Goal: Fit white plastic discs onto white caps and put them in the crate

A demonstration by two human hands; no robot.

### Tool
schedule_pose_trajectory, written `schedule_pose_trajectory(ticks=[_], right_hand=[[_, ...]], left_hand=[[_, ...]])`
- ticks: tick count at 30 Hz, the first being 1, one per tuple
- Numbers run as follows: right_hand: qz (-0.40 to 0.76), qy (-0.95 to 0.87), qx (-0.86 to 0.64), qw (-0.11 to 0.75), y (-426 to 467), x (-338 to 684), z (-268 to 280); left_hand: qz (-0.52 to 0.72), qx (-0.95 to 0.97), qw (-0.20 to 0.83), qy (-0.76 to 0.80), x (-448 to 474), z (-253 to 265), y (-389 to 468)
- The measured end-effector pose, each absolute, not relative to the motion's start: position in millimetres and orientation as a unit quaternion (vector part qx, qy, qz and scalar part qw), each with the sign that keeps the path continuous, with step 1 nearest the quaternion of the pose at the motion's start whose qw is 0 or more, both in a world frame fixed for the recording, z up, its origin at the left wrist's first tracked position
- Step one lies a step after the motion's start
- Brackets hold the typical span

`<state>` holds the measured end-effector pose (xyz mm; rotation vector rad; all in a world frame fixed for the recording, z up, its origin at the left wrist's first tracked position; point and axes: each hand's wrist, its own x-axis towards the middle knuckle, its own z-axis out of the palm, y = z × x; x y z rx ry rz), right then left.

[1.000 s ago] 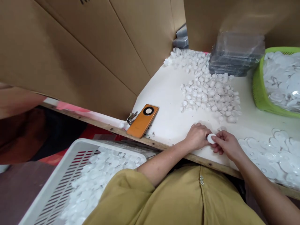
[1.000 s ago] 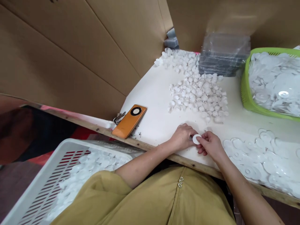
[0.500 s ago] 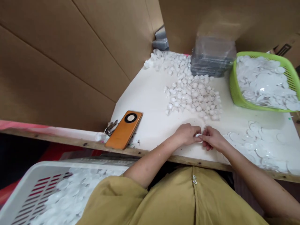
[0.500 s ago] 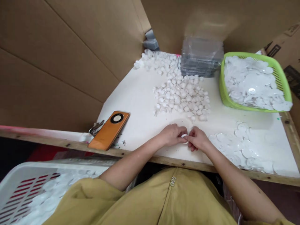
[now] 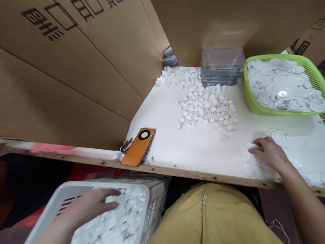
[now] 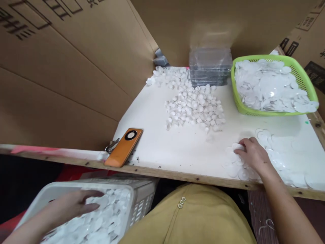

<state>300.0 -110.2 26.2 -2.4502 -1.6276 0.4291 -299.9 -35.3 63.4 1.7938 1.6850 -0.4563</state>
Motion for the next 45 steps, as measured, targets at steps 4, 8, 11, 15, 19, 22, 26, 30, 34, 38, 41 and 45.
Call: schedule_pose_trajectory(ticks=[4,8,11,15,19,22,26,30,34,38,41,45], right_hand=[[0.186,-0.536,-0.817,0.103,-107.1,297.3,29.8],[0.207,-0.515,-0.821,0.133,-105.4,290.8,35.3],[0.177,-0.51,-0.83,0.139,-110.4,288.2,33.8],[0.139,-0.511,-0.835,0.148,-123.2,288.6,29.4],[0.157,-0.453,-0.848,0.225,-131.6,291.9,28.8],[0.25,-0.408,-0.816,0.324,-127.5,286.4,29.9],[0.361,-0.425,-0.733,0.39,-106.8,256.7,30.3],[0.427,-0.449,-0.68,0.391,-80.3,214.2,27.1],[0.538,-0.369,-0.649,0.392,-58.8,181.4,18.7],[0.525,-0.366,-0.691,0.336,-47.3,167.4,11.2],[0.51,-0.398,-0.707,0.285,-44.6,165.4,13.0],[0.53,-0.403,-0.706,0.241,-43.3,165.2,21.3]], left_hand=[[-0.136,0.691,0.222,0.674,-282.2,66.5,-34.3],[0.103,0.783,0.279,0.546,-144.1,66.7,-7.8],[0.119,0.825,0.348,0.43,-24.9,55.7,6.1],[0.015,0.864,0.24,0.442,73.9,40.9,8.6],[-0.01,0.887,0.213,0.409,80.1,31.2,3.9],[0.047,0.89,0.261,0.37,50.8,21.2,-0.7],[0.129,0.871,0.264,0.394,15.6,6.8,-4.1],[0.148,0.86,0.277,0.402,6.5,-0.6,-0.6],[0.145,0.86,0.302,0.386,9.7,-2.9,3.8],[0.135,0.866,0.294,0.382,10.4,-4.7,4.7],[0.128,0.867,0.302,0.376,9.4,-4.7,4.9],[0.107,0.866,0.318,0.37,6.4,0.6,7.6]])
